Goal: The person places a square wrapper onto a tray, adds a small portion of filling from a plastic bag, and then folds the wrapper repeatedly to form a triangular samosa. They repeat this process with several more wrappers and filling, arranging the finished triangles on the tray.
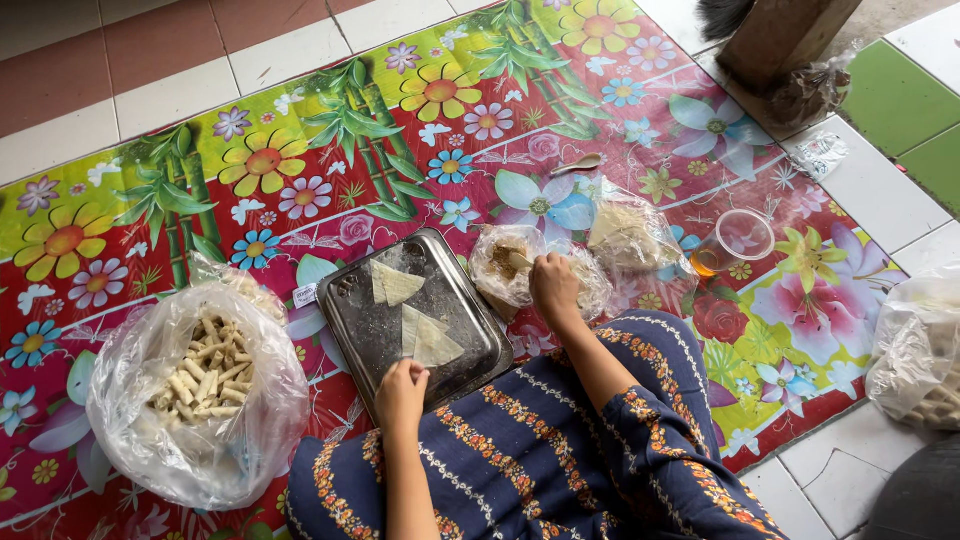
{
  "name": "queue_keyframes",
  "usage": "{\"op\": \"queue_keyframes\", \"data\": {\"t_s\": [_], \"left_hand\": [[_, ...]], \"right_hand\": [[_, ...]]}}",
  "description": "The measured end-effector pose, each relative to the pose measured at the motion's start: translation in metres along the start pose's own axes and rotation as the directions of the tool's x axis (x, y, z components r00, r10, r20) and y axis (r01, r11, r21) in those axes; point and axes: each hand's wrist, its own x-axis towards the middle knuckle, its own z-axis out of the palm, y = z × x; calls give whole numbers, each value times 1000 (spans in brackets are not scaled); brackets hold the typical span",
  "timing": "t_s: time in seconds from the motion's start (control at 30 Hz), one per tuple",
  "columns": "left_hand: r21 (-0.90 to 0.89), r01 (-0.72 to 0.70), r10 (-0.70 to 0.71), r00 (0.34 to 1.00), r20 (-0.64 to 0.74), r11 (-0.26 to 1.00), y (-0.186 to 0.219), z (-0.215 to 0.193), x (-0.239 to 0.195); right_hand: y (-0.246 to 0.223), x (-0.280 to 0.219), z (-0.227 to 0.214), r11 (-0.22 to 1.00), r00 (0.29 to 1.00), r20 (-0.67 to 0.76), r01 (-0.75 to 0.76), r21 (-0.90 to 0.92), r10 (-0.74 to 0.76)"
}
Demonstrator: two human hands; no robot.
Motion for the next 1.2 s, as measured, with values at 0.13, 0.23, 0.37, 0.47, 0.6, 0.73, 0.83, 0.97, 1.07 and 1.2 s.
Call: {"op": "queue_keyframes", "data": {"t_s": [0.13, 0.23, 0.37, 0.47, 0.6, 0.73, 0.83, 0.97, 1.07, 1.2], "left_hand": [[-58, 175, -174, 985, 10, 983, -3, 10, -9], [-61, 121, -123, 992, -32, 991, -6, 16, 0], [-20, 181, -182, 983, -6, 983, -4, 22, 14], [-79, 157, -161, 986, -34, 984, -7, 27, 12], [-140, 110, -122, 989, -87, 984, -12, 30, 10], [-168, 87, -109, 986, -127, 982, -20, 36, 10], [-191, 60, -90, 984, -156, 980, -22, 44, 15], [-175, 70, -103, 977, -188, 982, -29, 49, 16], [-185, 82, -119, 973, -198, 979, -25, 51, 18], [-167, 120, -152, 969, -194, 979, -22, 45, 13]], "right_hand": [[8, 1, 24, 993, 997, 80, 3, 114, -12], [17, -2, 32, 895, 941, 311, -247, 371, 131], [24, 4, 36, 833, 956, 292, -194, 518, 41], [29, 5, 38, 782, 892, 390, -407, 472, 229], [42, 7, 25, 700, 844, 387, -528, 480, 371], [46, -8, 11, 729, 902, 259, -431, 532, 344], [45, -23, 5, 665, 910, 313, -413, 623, 271], [15, -57, 10, 612, 919, 387, -347, 711, 72], [-23, -80, 7, 663, 917, 399, -299, 687, 0], [-70, -105, -15, 740, 949, 270, -64, 669, -162]]}}
